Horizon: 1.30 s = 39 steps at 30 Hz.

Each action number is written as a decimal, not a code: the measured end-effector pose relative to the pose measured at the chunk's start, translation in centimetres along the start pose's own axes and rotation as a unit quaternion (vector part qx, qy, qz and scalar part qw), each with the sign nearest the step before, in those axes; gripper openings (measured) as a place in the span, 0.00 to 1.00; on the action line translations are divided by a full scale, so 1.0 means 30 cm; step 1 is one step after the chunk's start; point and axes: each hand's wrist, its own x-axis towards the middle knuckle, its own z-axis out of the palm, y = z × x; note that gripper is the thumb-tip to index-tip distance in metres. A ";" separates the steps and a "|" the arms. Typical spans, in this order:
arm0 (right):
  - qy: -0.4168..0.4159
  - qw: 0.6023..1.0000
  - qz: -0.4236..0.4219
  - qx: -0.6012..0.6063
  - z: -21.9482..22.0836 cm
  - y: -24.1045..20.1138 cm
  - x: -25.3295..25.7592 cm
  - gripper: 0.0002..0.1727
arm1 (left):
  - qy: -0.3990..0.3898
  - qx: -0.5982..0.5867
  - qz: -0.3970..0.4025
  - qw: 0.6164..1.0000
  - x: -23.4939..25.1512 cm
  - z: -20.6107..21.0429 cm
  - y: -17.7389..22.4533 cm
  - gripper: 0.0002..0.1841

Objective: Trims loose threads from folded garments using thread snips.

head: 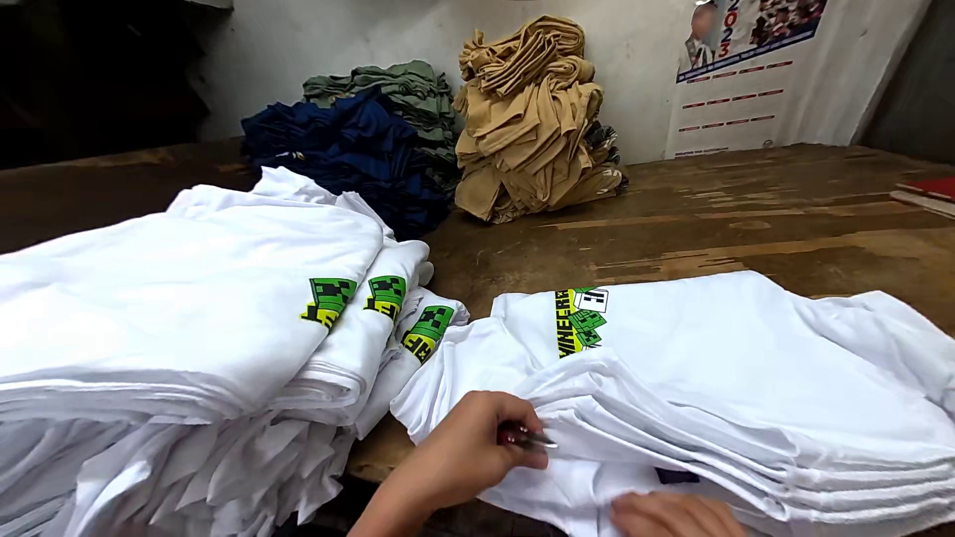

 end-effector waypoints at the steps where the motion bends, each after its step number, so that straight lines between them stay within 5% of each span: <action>1: 0.000 1.000 0.005 -0.019 0.005 -0.004 0.013 0.18 | -0.008 -0.024 -0.009 1.000 0.006 -0.012 -0.006 0.09; 6: 0.011 1.000 0.017 -0.001 0.026 0.015 0.068 0.25 | 0.008 -0.124 0.061 0.990 -0.003 -0.010 -0.069 0.11; 10: 0.017 0.998 0.045 0.039 0.016 0.021 0.095 0.26 | 0.061 -0.070 0.139 0.986 -0.068 0.022 -0.095 0.31; 14: 0.018 0.998 0.030 0.054 0.005 0.034 0.125 0.29 | 0.216 0.097 0.122 0.964 -0.073 0.077 -0.064 0.09; 18: 0.010 0.999 -0.033 -0.025 0.011 0.045 0.124 0.25 | 0.335 0.151 0.073 0.927 0.035 0.052 -0.012 0.05; 22: 0.092 0.989 -0.003 -0.114 -0.006 0.023 0.067 0.14 | 0.271 0.135 0.021 0.953 0.216 0.061 -0.050 0.07; 24: -0.011 0.992 0.041 -0.115 -0.025 0.014 0.070 0.23 | 0.277 0.148 0.057 0.948 0.257 0.070 -0.076 0.06; 26: -0.096 0.993 0.030 -0.057 -0.016 0.011 0.083 0.30 | 0.307 0.165 0.117 0.930 0.267 0.085 -0.096 0.08; 29: -0.112 0.980 0.013 0.162 0.004 0.002 0.120 0.35 | 0.317 0.123 0.134 0.931 0.213 0.078 -0.102 0.08; 33: -0.098 0.890 0.072 0.440 0.002 0.046 0.174 0.41 | 0.342 0.055 0.172 0.922 0.038 0.077 -0.080 0.18; 39: -0.093 0.843 0.101 0.521 -0.004 0.057 0.193 0.47 | 0.358 0.211 0.217 0.883 -0.168 0.158 -0.043 0.10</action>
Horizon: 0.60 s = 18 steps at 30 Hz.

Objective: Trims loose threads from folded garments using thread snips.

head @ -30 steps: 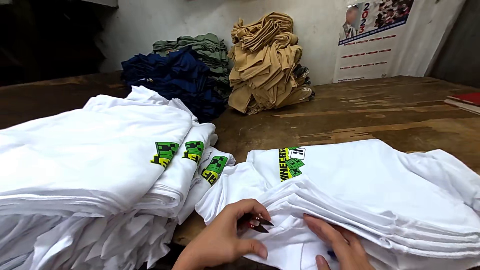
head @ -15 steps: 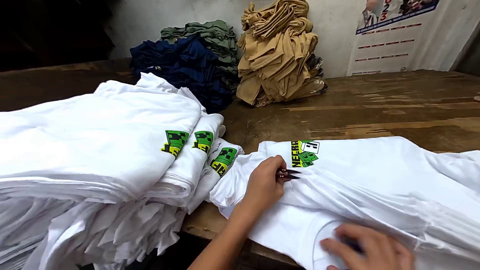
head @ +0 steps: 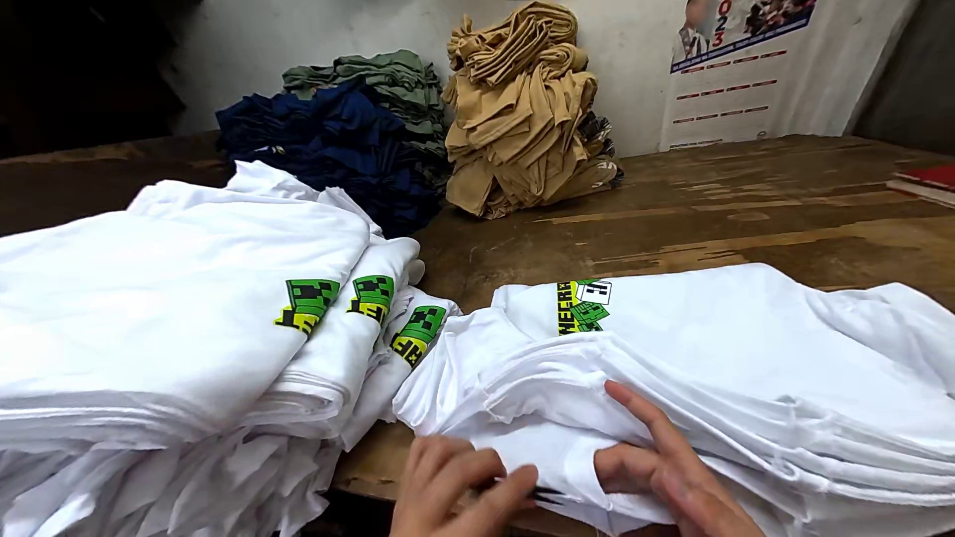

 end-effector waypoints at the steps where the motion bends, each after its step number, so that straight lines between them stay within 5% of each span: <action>1: -0.003 1.000 -0.003 0.004 -0.002 0.002 0.005 0.48 | 0.006 0.037 0.027 0.999 -0.013 0.002 0.022 0.11; 5: -0.012 0.999 0.004 0.029 -0.018 -0.002 0.026 0.48 | 0.032 0.116 0.088 0.989 -0.015 0.039 0.074 0.11; 18: -0.010 0.997 0.008 0.073 -0.041 0.008 0.026 0.49 | 0.046 0.069 0.074 0.994 0.014 0.058 0.032 0.10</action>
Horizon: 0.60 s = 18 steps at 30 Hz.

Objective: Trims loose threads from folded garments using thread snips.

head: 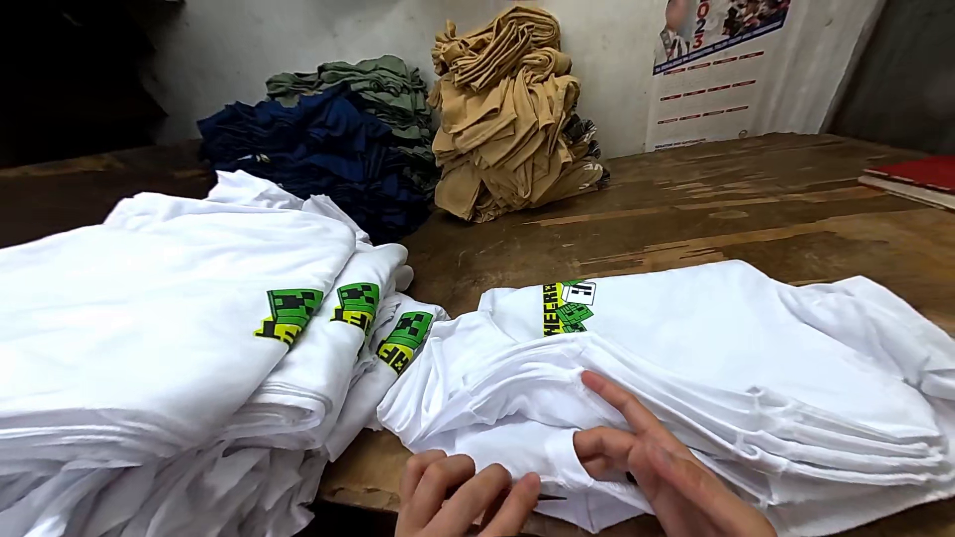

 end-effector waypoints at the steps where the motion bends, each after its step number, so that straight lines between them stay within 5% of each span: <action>1: 0.000 1.000 0.002 0.003 -0.002 -0.002 -0.001 0.48 | -0.003 -0.003 -0.004 1.000 0.005 0.002 0.002 0.10; 6: -0.006 1.000 0.000 0.026 -0.013 0.006 0.005 0.50 | -0.024 -0.030 -0.023 0.999 0.021 0.023 0.013 0.10; 13: -0.007 0.994 -0.036 0.099 -0.056 0.021 0.008 0.50 | -0.123 -0.192 -0.153 0.962 0.082 0.054 -0.027 0.11; 15: 0.047 0.989 -0.119 -0.070 -0.028 0.034 -0.012 0.39 | -0.119 -0.221 -0.177 0.952 0.079 0.101 -0.071 0.06; 18: 0.154 0.851 -0.187 -0.466 0.041 0.042 -0.046 0.24 | -0.135 -0.259 -0.192 0.937 0.094 0.135 -0.113 0.04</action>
